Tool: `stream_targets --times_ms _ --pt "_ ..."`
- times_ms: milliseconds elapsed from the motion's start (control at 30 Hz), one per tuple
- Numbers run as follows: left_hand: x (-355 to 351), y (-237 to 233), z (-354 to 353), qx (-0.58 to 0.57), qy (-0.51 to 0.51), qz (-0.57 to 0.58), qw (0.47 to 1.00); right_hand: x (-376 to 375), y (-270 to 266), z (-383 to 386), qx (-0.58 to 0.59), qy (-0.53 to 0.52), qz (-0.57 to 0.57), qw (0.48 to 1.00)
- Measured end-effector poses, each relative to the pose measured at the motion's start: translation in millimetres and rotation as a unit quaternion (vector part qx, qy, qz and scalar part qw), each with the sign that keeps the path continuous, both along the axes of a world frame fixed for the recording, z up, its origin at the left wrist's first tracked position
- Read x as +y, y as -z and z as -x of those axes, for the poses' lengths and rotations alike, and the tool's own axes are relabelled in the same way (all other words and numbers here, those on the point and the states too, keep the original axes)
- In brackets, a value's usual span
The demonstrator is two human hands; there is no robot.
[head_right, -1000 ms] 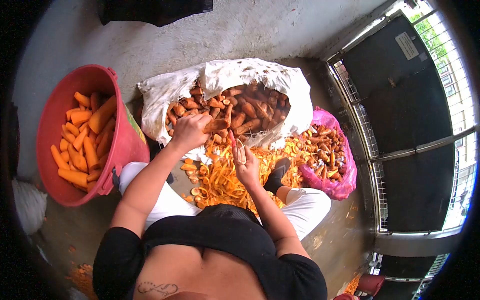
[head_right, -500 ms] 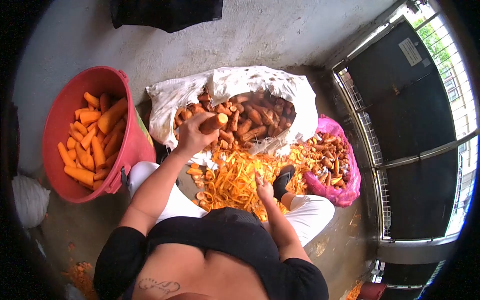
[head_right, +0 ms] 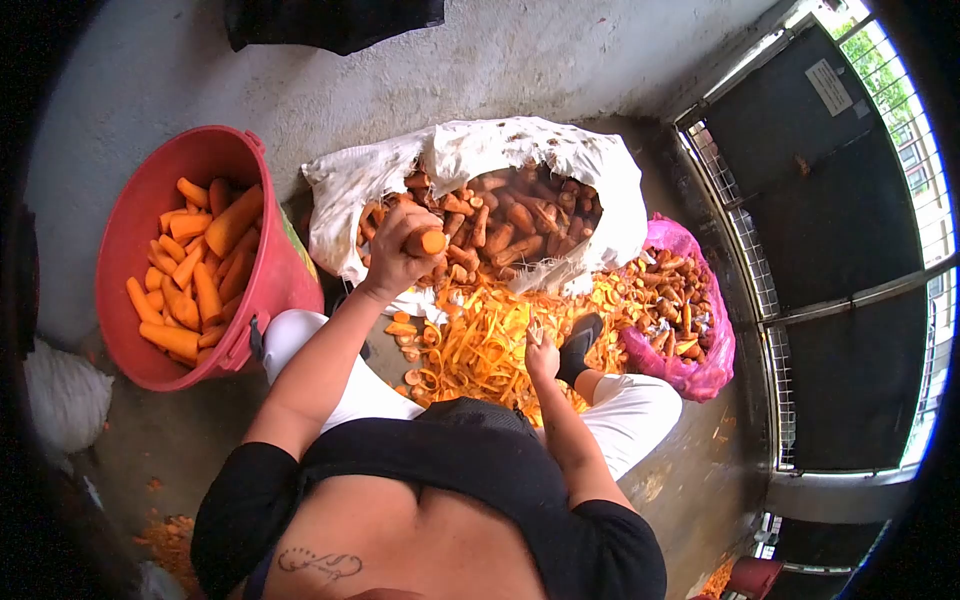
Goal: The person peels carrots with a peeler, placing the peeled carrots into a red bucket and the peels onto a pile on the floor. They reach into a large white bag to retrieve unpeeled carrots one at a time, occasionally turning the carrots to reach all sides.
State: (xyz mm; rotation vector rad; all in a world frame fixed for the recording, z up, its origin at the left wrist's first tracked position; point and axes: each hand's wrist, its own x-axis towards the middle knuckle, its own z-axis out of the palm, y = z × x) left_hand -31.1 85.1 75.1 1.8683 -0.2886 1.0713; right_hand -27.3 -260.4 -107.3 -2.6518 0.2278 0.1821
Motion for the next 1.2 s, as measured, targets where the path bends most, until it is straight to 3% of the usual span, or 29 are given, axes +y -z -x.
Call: stream_targets --times_ms 100,133,167,233,267,300,400,433,500,567,633,700,767,800,833,900,1000,1100,1200 --pt "-7 -3 3 0.167 0.054 0.100 0.979 4 -6 -3 -0.025 -0.030 0.070 0.997" --pt "-9 4 0 0.244 0.113 0.193 0.944 6 -9 -5 -0.035 -0.042 0.100 0.993" --pt "-11 13 -6 0.288 0.164 0.326 0.885 2 -16 -10 0.033 -0.045 0.118 0.991" --pt "-11 29 -16 0.355 0.252 0.564 0.701 -6 -8 -38 0.123 -0.041 0.062 0.990" --pt "-8 37 -16 0.364 0.289 0.613 0.639 -9 1 -35 -0.029 -0.025 -0.017 0.999" --pt "-7 44 -18 0.370 0.292 0.622 0.625 -4 -22 -42 0.128 -0.019 -0.079 0.989" --pt "-9 52 -18 0.384 0.299 0.653 0.580 7 -42 -39 0.085 -0.038 -0.340 0.936" --pt "-9 50 -15 0.376 0.306 0.660 0.573 29 -96 -27 0.125 -0.005 -0.380 0.916" --pt "-12 48 -12 0.366 0.321 0.671 0.560 25 -114 -31 0.204 -0.003 -0.466 0.861" --pt "-18 50 -11 0.347 0.331 0.692 0.540 26 -119 -37 0.161 -0.030 -0.537 0.827" --pt "-23 51 -7 0.360 0.332 0.685 0.540 34 -150 -32 0.104 -0.125 -0.467 0.869" --pt "-29 59 -3 0.366 0.350 0.682 0.527 46 -159 -30 0.057 -0.162 -0.447 0.878" --pt "-41 64 6 0.362 0.349 0.682 0.531 52 -168 -31 -0.027 -0.263 -0.293 0.919" --pt "-44 68 13 0.373 0.347 0.674 0.535 57 -182 -29 -0.021 -0.272 -0.213 0.938" --pt "-46 74 20 0.396 0.334 0.675 0.525 69 -194 -21 -0.055 -0.252 -0.204 0.945" --pt "-52 88 34 0.444 0.308 0.674 0.503 70 -185 -27 -0.126 -0.304 -0.128 0.936" --pt "-65 103 46 0.485 0.280 0.682 0.470 90 -195 -13 -0.160 -0.277 -0.038 0.947" --pt "-70 93 56 0.539 0.260 0.640 0.481 111 -197 1 -0.314 -0.343 -0.038 0.884" --pt "-71 81 59 0.537 0.270 0.639 0.481 115 -191 1 -0.330 -0.387 -0.014 0.861"
